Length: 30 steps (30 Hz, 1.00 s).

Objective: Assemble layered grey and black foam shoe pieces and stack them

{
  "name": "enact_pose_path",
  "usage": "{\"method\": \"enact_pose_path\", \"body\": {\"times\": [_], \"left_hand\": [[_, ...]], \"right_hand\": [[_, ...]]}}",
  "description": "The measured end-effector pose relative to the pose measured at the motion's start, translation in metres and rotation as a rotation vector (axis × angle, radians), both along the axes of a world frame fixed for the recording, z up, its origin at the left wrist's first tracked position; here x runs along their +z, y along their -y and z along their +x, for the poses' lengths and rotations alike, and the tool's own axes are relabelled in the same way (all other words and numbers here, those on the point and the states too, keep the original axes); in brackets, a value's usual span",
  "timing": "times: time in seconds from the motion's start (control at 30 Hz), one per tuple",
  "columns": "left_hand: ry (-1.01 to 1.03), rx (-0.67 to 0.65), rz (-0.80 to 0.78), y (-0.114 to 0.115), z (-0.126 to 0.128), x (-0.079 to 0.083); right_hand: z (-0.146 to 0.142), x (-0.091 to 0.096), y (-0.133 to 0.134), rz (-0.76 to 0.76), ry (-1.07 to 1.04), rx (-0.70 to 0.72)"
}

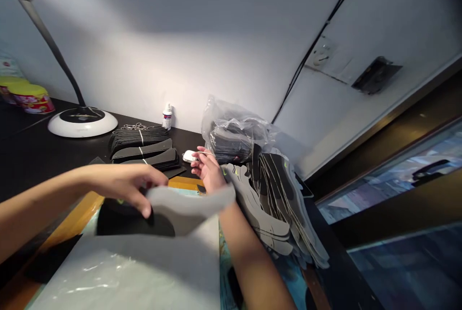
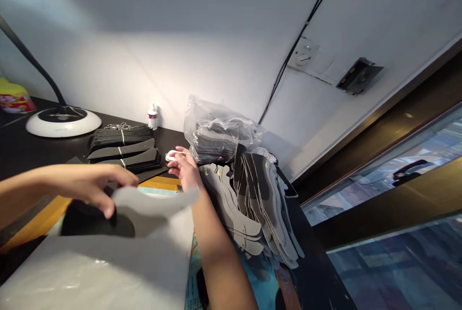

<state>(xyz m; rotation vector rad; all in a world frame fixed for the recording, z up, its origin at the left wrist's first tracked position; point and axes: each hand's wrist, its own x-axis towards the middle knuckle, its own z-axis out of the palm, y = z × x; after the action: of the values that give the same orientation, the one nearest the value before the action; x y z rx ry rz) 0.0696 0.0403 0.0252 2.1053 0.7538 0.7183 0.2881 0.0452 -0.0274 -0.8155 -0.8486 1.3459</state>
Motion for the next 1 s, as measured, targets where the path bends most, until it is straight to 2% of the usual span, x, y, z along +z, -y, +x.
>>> {"method": "enact_pose_path", "body": {"times": [0.07, 0.13, 0.3, 0.47, 0.57, 0.67, 0.73, 0.83, 0.9, 1.0], "left_hand": [[0.14, 0.095, -0.053, -0.005, 0.014, 0.003], [0.264, 0.192, -0.106, -0.01, 0.026, 0.001], [0.402, 0.366, -0.291, -0.027, 0.024, -0.021], [0.585, 0.475, -0.25, -0.032, 0.014, -0.043], [0.734, 0.501, -0.302, -0.036, 0.014, -0.052], [0.73, 0.542, -0.328, -0.041, 0.014, -0.061], [0.679, 0.516, -0.336, -0.042, 0.015, -0.068], [0.596, 0.343, -0.462, -0.043, 0.017, -0.079], [0.531, 0.239, -0.551, -0.044, 0.018, -0.086], [0.507, 0.22, -0.568, -0.045, 0.017, -0.09]], "right_hand": [[-0.001, -0.003, 0.002, -0.056, -0.194, 0.074], [-0.005, -0.01, 0.004, -0.058, -0.245, 0.154], [-0.022, -0.024, 0.01, 0.072, -0.088, 0.331], [-0.03, -0.027, 0.012, -0.043, 0.14, 0.29], [-0.031, -0.028, 0.011, -0.067, 0.191, 0.294], [-0.032, -0.029, 0.007, -0.047, 0.204, 0.206], [-0.03, -0.032, 0.003, -0.042, 0.184, 0.117], [-0.026, -0.036, -0.003, -0.052, 0.124, -0.013], [-0.023, -0.039, -0.005, -0.058, 0.078, -0.051], [-0.022, -0.039, -0.005, -0.052, 0.034, -0.047]]}}
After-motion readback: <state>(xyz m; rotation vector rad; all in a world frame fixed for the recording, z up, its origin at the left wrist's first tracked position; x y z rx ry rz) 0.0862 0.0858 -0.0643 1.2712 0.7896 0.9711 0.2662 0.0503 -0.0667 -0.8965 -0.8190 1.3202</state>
